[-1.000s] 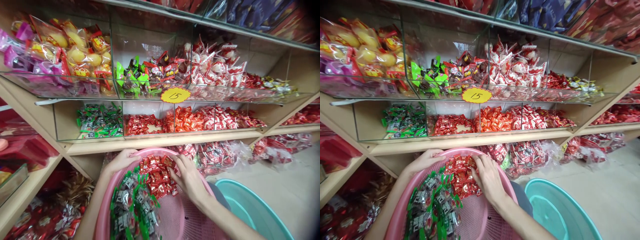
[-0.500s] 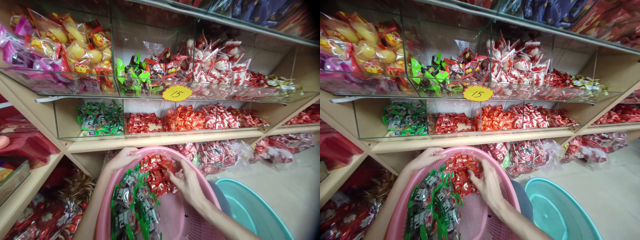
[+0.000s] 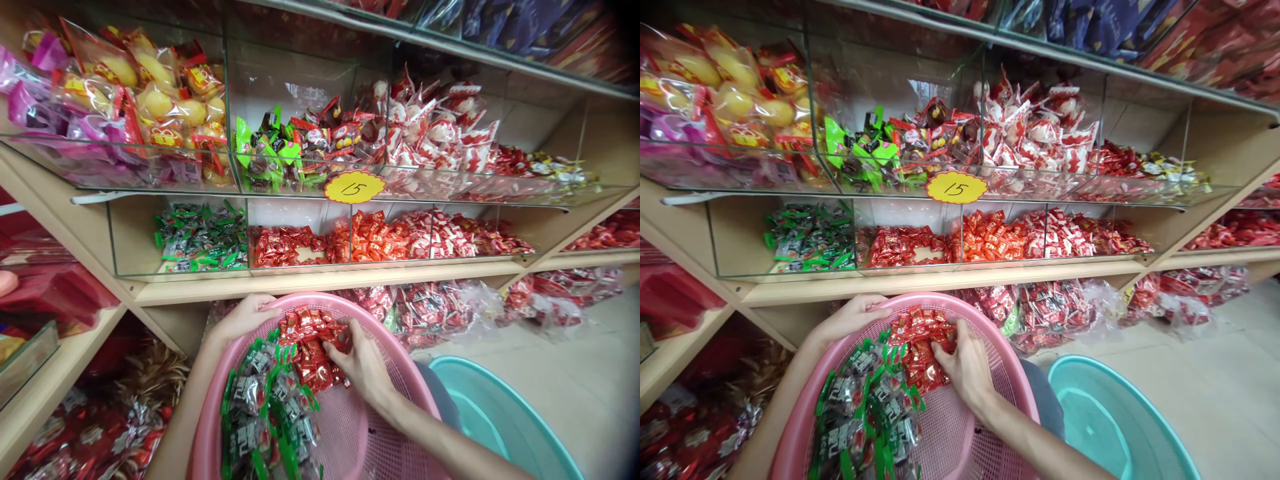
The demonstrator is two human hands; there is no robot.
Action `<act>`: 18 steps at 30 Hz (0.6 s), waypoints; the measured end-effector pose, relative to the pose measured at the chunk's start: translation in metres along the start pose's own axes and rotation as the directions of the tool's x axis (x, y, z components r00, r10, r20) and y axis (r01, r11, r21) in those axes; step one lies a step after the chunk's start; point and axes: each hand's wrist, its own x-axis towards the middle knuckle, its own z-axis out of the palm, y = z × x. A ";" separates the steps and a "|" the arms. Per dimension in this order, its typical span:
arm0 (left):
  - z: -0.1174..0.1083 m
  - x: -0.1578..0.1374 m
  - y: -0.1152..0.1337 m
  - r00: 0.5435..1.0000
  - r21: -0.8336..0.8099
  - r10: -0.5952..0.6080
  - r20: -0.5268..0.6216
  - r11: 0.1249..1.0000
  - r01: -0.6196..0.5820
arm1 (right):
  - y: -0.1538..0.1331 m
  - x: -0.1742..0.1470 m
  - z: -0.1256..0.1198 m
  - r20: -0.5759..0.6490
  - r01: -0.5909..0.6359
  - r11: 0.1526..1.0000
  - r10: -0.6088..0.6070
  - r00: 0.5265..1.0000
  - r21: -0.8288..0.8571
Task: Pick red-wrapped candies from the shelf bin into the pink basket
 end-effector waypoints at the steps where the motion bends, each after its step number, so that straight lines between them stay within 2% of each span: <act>1: 0.000 0.000 0.000 1.000 0.004 0.001 -0.001 1.000 -0.001 | 0.000 0.001 0.001 -0.001 -0.003 1.000 0.003 1.000 -0.002; 10: 0.000 0.002 -0.005 1.000 0.001 0.029 0.002 1.000 -0.029 | -0.001 0.001 0.007 -0.003 0.020 1.000 -0.021 1.000 -0.013; 18: 0.000 0.000 0.001 1.000 -0.005 0.016 -0.001 1.000 -0.016 | -0.004 0.002 0.010 -0.001 0.039 0.999 -0.039 0.999 -0.023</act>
